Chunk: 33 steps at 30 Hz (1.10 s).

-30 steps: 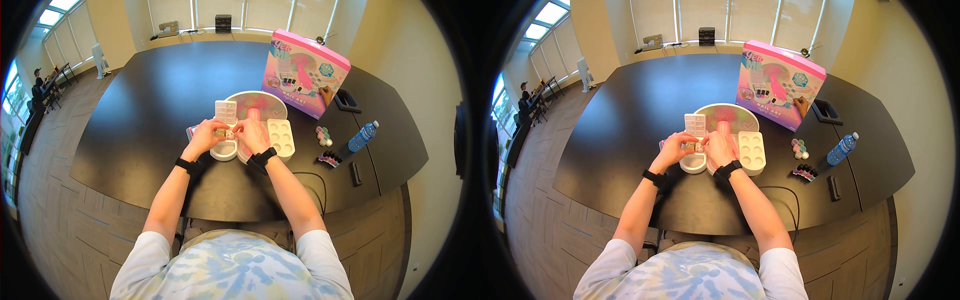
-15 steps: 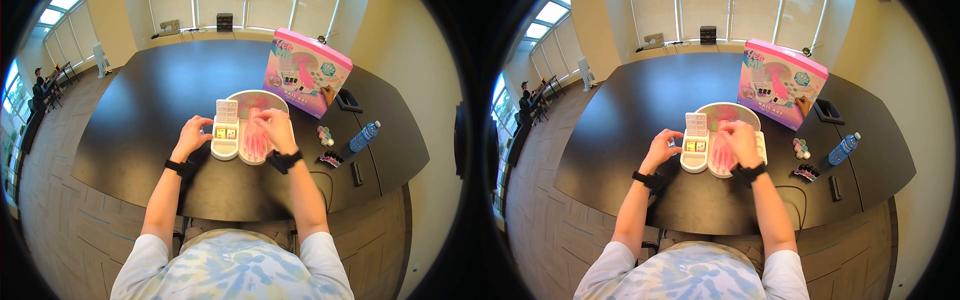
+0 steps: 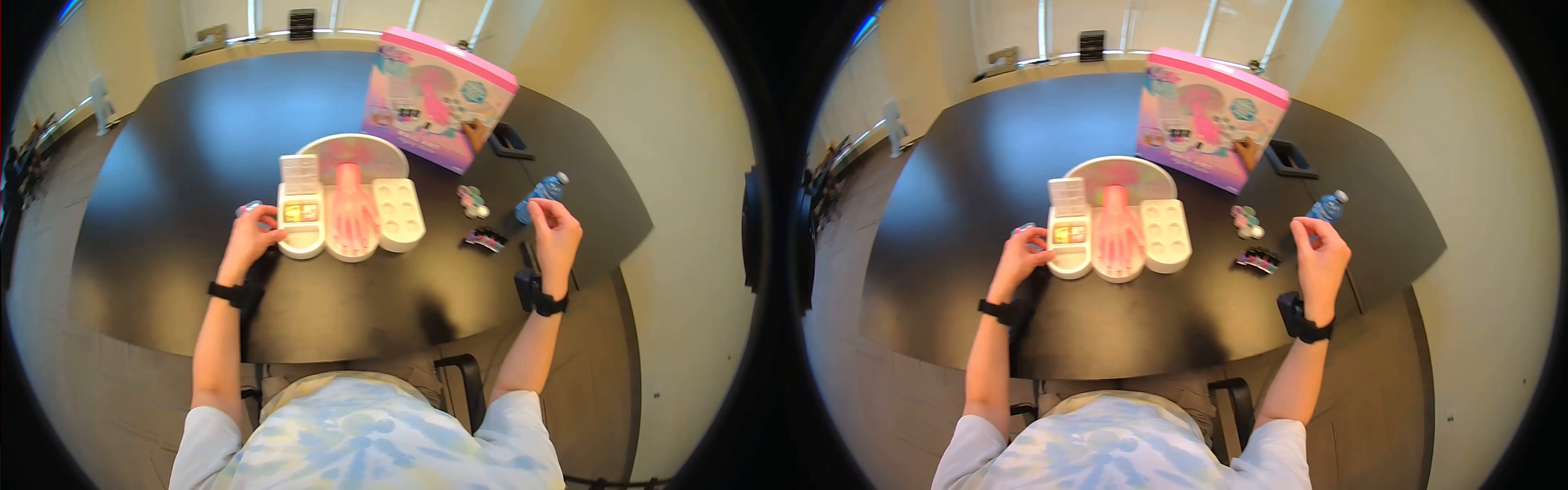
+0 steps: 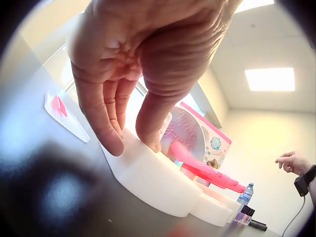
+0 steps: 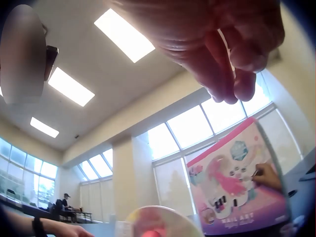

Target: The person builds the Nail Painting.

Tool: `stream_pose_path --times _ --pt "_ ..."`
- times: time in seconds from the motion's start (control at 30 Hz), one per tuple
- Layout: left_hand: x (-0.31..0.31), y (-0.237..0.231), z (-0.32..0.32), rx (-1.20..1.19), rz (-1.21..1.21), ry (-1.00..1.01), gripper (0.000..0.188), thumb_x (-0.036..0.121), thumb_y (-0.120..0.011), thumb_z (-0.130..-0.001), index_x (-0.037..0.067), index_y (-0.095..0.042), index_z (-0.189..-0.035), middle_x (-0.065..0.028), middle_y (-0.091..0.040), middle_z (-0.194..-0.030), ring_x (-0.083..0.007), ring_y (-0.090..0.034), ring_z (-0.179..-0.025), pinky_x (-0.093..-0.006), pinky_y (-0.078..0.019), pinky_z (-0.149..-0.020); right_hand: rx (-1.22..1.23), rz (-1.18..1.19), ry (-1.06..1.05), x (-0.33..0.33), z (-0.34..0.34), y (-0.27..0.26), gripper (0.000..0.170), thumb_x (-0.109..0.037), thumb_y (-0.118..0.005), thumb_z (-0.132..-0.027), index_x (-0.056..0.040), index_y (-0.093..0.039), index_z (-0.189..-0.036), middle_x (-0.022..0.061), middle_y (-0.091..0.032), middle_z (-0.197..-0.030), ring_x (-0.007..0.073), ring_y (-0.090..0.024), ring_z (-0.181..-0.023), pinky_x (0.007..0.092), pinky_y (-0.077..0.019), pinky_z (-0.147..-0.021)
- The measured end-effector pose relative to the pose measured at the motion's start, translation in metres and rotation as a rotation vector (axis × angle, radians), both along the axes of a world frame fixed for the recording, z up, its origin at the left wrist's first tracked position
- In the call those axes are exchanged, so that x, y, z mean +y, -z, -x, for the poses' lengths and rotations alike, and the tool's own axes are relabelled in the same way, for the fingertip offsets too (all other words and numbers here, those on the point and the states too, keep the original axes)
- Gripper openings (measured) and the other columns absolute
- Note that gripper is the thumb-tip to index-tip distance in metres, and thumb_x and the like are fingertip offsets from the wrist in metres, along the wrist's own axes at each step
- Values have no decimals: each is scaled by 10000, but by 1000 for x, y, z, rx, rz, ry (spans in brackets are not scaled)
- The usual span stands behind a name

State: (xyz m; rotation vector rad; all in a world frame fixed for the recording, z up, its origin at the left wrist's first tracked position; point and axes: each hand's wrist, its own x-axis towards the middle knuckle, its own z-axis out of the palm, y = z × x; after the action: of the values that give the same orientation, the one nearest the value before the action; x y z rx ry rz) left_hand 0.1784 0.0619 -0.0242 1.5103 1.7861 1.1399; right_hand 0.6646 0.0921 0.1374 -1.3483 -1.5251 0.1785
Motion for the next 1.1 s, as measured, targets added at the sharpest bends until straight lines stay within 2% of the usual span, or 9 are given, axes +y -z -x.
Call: stream_pose_path --times 0.03,0.17,0.23,0.3,0.37,0.4,0.63,0.87,1.1 --pt "0 0 0 -44 2 10 446 77 -814 -719 19 -684 -1142 -61 -709 -826 -152 -697 -705 -302 -570 -666 -92 -95 35 2 -9 4 109 -94 -737 -872 -4 -746 -933 10 -671 -735 57 -497 -575 233 -405 -541" --pt "-1 -9 -8 -136 39 10 447 11 -789 -735 -21 -666 -1163 -55 -692 -822 -122 -680 -689 -269 -563 -637 -295 103 -26 9 -20 31 173 -75 -751 -803 -44 -746 -974 79 -716 -845 168 -595 -600 307 -500 -614" --pt "-1 -8 -4 -167 50 24 446 16 -789 -740 -17 -666 -1167 -50 -691 -829 -120 -673 -681 -265 -561 -632 -339 194 -101 14 -15 43 261 -67 -765 -768 -41 -750 -1027 57 -726 -852 119 -549 -611 280 -479 -606" --pt "-2 -10 -4 -167 56 32 435 17 -785 -747 -16 -669 -1165 -45 -689 -830 -118 -667 -676 -263 -559 -629 -332 249 -129 24 -14 59 310 -63 -778 -745 -42 -745 -1052 66 -736 -885 125 -575 -624 288 -495 -617" --pt "-2 -12 -5 -188 60 26 431 19 -782 -755 -18 -670 -1169 -46 -689 -829 -114 -662 -670 -262 -558 -626 -385 323 -166 34 -13 68 328 -69 -785 -735 -61 -735 -1059 122 -744 -986 291 -711 -873 376 -552 -788" --pt "-2 -12 -4 -186 59 23 431 19 -782 -755 -18 -670 -1169 -46 -689 -829 -114 -662 -670 -262 -558 -626 -397 368 -156 35 -9 67 352 -56 -785 -721 -59 -733 -1069 133 -743 -1005 329 -699 -971 394 -546 -850" --pt "-3 -12 -4 -189 98 28 434 35 -784 -766 -11 -670 -1183 -47 -698 -832 -111 -659 -664 -261 -558 -632 -504 358 -167 56 -8 90 328 18 -723 -713 -44 -741 -1035 164 -737 -974 343 -704 -932 406 -553 -833" --pt "-4 -13 -5 -166 107 24 435 50 -784 -775 -8 -670 -1191 -56 -710 -856 -113 -663 -666 -265 -561 -642 -447 337 -161 63 -4 102 284 70 -666 -720 -9 -733 -984 203 -723 -912 357 -709 -885 414 -561 -801" --pt "-4 -12 -4 -162 122 16 440 59 -785 -784 -3 -669 -1204 -56 -712 -856 -112 -666 -681 -263 -564 -645 -355 266 -210 60 27 72 202 58 -684 -741 13 -723 -934 193 -712 -828 318 -713 -767 369 -559 -716"
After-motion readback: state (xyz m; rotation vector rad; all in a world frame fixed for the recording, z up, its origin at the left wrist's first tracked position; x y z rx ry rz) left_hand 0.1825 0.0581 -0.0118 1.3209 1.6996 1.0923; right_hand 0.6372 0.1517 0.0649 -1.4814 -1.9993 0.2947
